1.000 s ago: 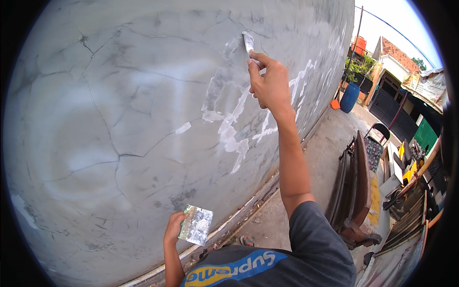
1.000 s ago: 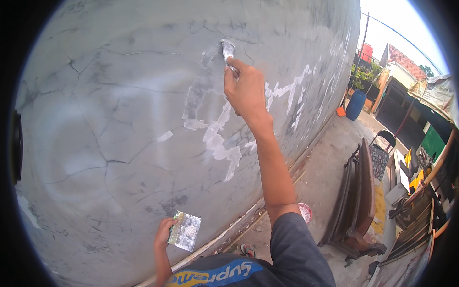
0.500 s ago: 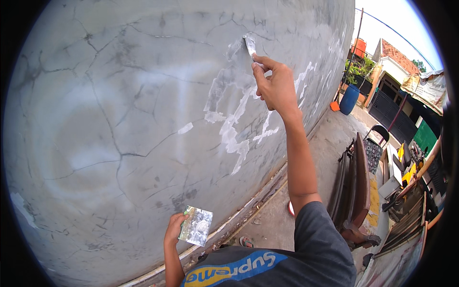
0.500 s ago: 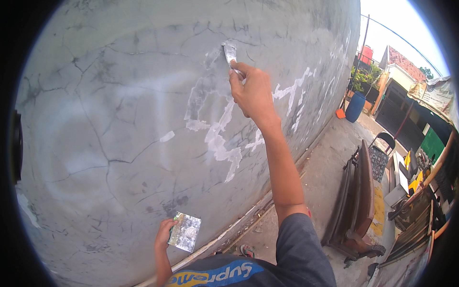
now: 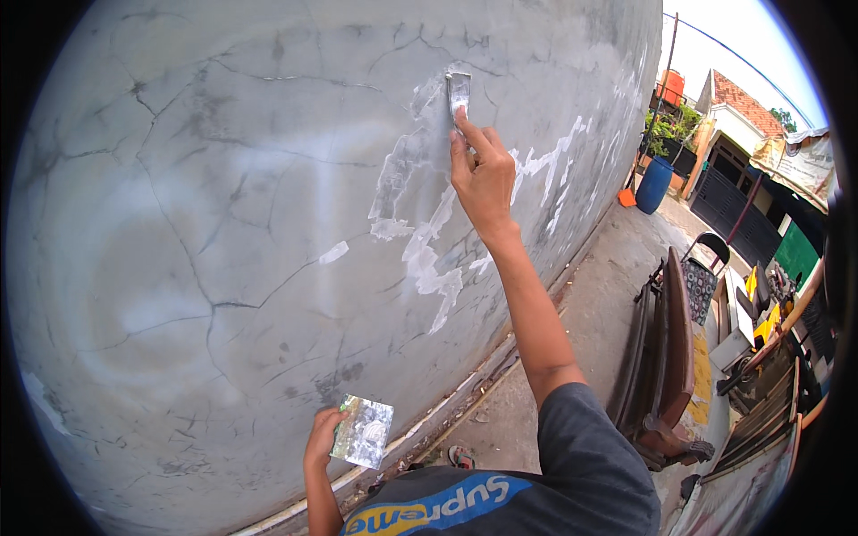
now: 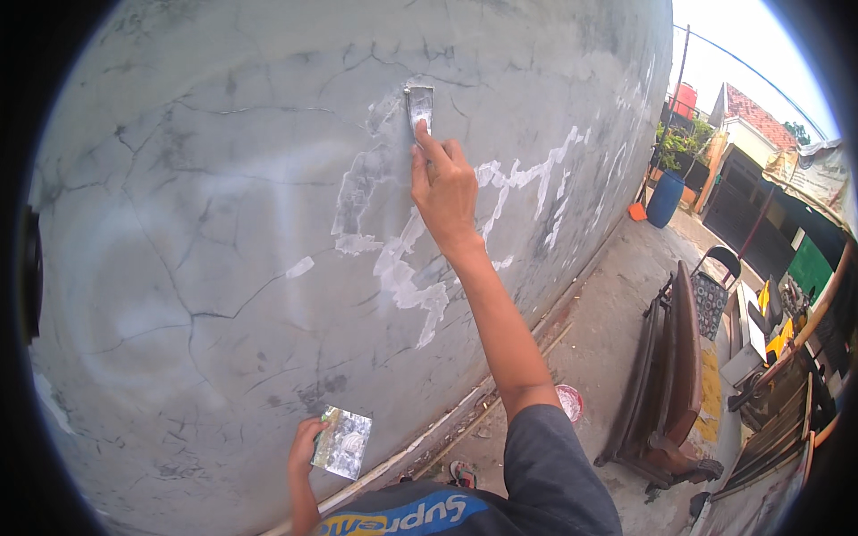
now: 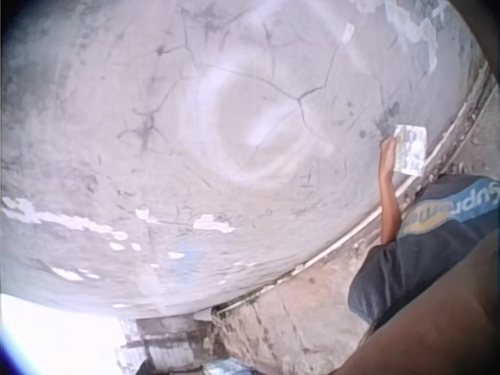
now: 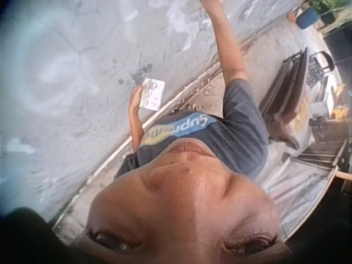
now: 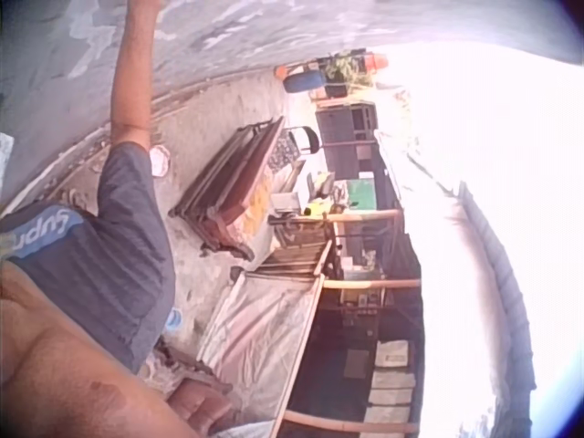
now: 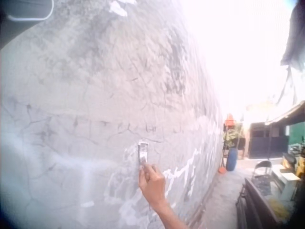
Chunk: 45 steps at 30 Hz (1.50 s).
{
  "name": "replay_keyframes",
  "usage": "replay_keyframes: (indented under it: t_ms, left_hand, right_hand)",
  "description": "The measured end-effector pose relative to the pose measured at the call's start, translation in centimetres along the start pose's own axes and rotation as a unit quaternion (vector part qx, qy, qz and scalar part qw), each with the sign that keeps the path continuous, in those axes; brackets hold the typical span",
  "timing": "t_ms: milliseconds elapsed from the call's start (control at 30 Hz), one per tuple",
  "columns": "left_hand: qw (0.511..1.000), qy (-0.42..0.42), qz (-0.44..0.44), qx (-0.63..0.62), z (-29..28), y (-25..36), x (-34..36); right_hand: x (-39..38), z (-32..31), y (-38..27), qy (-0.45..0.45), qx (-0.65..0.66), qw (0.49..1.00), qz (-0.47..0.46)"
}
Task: The person uses a putty knife to apply white plaster to a cracked concrete wall, smoothing it over the surface. They repeatedly transfer plaster from a small metal container to the wall, working on different sections.
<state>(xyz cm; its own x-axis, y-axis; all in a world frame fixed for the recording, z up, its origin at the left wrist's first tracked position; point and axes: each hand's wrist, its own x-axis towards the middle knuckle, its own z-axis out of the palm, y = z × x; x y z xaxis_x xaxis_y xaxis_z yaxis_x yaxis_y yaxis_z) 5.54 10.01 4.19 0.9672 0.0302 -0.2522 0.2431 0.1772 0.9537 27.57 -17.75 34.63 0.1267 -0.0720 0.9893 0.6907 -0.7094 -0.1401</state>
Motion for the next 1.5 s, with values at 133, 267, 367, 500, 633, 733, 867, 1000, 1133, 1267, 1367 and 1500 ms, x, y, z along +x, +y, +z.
replay_keyframes:
  t_ms: [133, 267, 367, 500, 633, 733, 867, 1000, 1133, 1267, 1367, 1500]
  left_hand:
    - [1.0, -0.006, -0.013, -0.026, -0.9, -1.8, 0.8]
    - [1.0, -0.012, -0.016, -0.019, -1.1, -1.7, 0.7]
    - [0.999, -0.013, -0.028, -0.022, -1.1, -1.6, 0.7]
    - [0.999, -0.012, -0.024, -0.028, -0.6, -1.3, 0.5]
    - [0.999, 0.028, -0.008, -0.013, 0.5, -0.6, -0.1]
    - [1.0, 0.011, -0.015, -0.008, 0.6, -0.3, -0.3]
    - [1.0, 0.021, -0.002, -0.006, 1.4, 0.8, -0.5]
    - [0.999, -0.026, -0.018, -0.005, 1.3, 1.1, -0.1]
    - [0.999, -0.03, -0.022, 0.016, 1.1, 0.3, 0.5]
    - [0.999, 0.042, -0.009, 0.031, 2.6, 2.3, -1.0]
    - [0.999, 0.013, -0.038, 0.021, 1.8, 2.0, -0.8]
    - [0.997, -0.053, -0.064, 0.007, 0.1, -0.3, 1.1]
  right_hand:
    - [-1.6, -0.8, 2.0, -0.012, -0.031, 0.999, -0.03]
    - [-1.3, -3.6, 2.5, -0.058, 0.031, 0.997, 0.05]
    - [0.9, -4.3, 1.4, -0.094, 0.064, 0.993, 0.02]
    - [2.6, -4.6, 1.5, -0.125, -0.003, 0.991, -0.057]
    - [2.7, -6.7, 2.0, -0.203, -0.014, 0.977, -0.06]
    - [3.6, -8.1, 1.2, -0.221, 0.012, 0.974, -0.046]
    - [6.2, -7.9, -0.3, -0.165, 0.01, 0.986, -0.018]
    - [4.9, -5.7, -1.4, -0.15, 0.027, 0.988, 0.017]
    - [1.5, -3.4, -3.1, -0.134, -0.015, 0.991, 0.011]
    - [1.6, -3.1, -2.9, -0.106, 0.059, 0.991, 0.058]
    - [2.0, -2.4, -2.6, -0.085, 0.06, 0.99, 0.094]
    - [1.0, -0.3, -3.0, -0.08, -0.011, 0.995, 0.057]
